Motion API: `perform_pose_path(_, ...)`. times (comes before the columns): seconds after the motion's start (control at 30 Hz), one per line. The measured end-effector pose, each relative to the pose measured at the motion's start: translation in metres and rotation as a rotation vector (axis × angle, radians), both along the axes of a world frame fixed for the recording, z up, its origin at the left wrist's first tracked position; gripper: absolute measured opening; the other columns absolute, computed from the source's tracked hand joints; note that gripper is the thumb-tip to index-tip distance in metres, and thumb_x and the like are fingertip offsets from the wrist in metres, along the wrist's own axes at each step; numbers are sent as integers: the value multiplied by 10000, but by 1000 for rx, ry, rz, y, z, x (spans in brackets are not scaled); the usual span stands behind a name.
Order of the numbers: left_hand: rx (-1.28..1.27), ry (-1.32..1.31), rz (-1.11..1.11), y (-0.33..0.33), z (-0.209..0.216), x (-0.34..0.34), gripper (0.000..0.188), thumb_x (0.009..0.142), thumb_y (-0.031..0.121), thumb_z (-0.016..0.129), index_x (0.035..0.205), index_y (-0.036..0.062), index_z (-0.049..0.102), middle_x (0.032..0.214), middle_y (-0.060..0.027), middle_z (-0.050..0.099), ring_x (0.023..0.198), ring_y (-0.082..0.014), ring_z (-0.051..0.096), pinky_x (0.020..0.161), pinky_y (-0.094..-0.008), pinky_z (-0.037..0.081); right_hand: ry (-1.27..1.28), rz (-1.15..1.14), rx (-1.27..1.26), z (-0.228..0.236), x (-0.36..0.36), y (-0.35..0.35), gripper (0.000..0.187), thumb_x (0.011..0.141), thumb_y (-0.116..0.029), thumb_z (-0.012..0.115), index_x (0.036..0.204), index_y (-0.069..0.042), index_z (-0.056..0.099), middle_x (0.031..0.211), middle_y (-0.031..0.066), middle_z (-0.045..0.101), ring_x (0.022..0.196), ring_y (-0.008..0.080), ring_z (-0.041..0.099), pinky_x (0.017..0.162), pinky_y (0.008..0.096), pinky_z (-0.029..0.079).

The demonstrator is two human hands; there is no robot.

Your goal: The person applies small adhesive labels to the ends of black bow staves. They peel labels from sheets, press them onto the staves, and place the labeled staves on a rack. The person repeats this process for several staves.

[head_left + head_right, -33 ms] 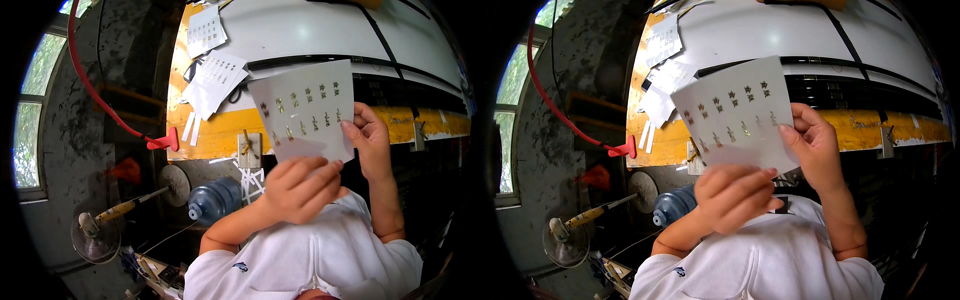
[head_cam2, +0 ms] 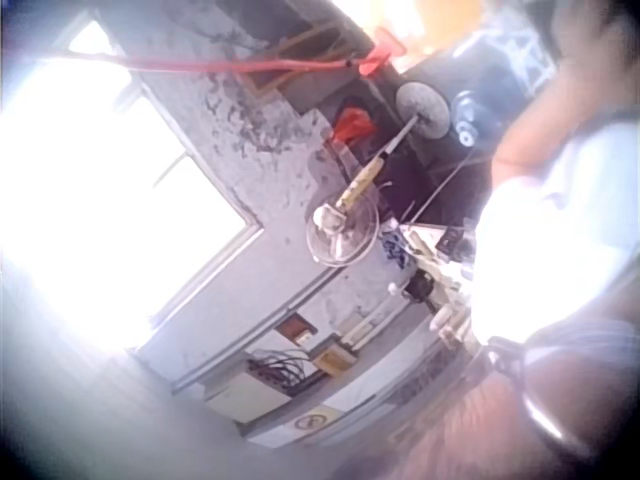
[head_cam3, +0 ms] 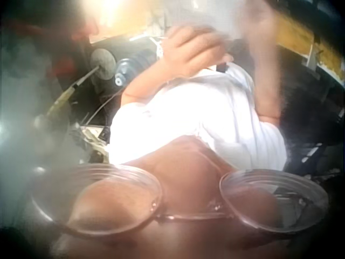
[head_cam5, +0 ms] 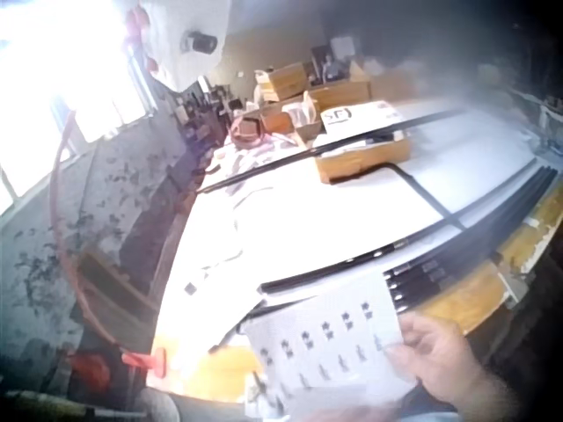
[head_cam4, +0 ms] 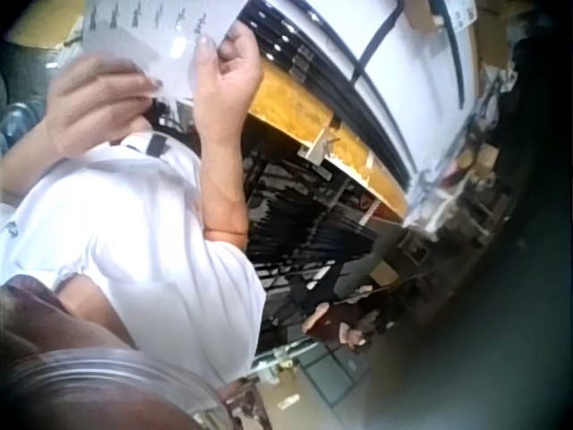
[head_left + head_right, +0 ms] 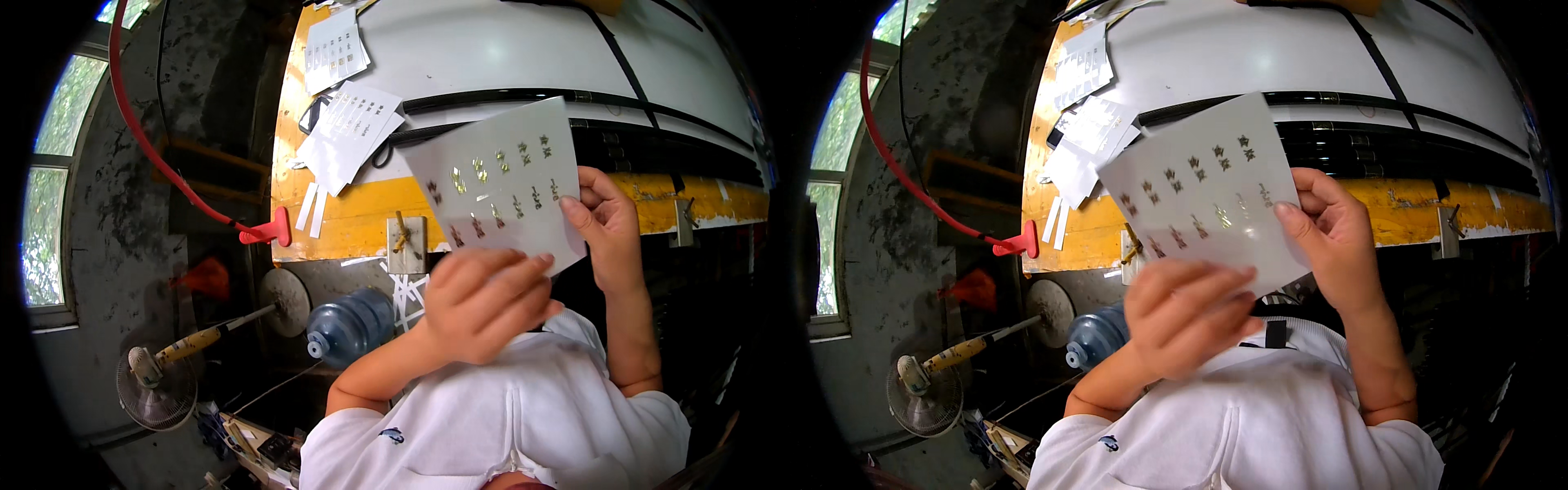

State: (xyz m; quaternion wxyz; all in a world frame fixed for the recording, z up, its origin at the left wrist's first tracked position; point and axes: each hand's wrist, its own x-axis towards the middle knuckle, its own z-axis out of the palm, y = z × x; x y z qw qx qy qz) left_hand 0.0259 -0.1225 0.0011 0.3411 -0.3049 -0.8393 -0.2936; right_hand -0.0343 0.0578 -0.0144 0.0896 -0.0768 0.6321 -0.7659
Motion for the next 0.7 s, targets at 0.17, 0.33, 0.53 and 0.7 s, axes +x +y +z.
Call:
perform_pose_path(0.17,695,-343,43,-30,-21,-8,632,756,184,786,1264,29,443,1328,-151,458,1115,-243,499,917,-347,416,52,16,133,6,-3,18,311,916,-46,578,1208,56,551,1051,107,672,935,112,624,836,238,477)
perform_pose_path(0.33,1475,-845,-159,-31,-30,1,854,753,344,799,1387,19,327,1387,-137,405,1228,-223,456,989,-357,410,91,57,195,9,-11,20,302,906,-51,601,1187,60,584,1022,103,680,914,110,629,825,244,488)
perform_pose_path(0.53,1622,-1235,-467,-25,-45,18,951,706,374,833,1419,38,301,1353,-118,450,1226,-244,485,995,-373,429,63,207,287,15,-17,17,311,889,-48,618,1186,43,612,1017,100,683,896,115,633,802,244,501)
perform_pose_path(0.7,1643,-1555,-522,-4,-65,29,796,746,268,808,1370,20,380,1270,-120,528,1182,-235,513,977,-362,438,109,216,374,17,-18,7,315,859,-8,612,1172,12,636,959,100,693,826,121,641,747,237,498)
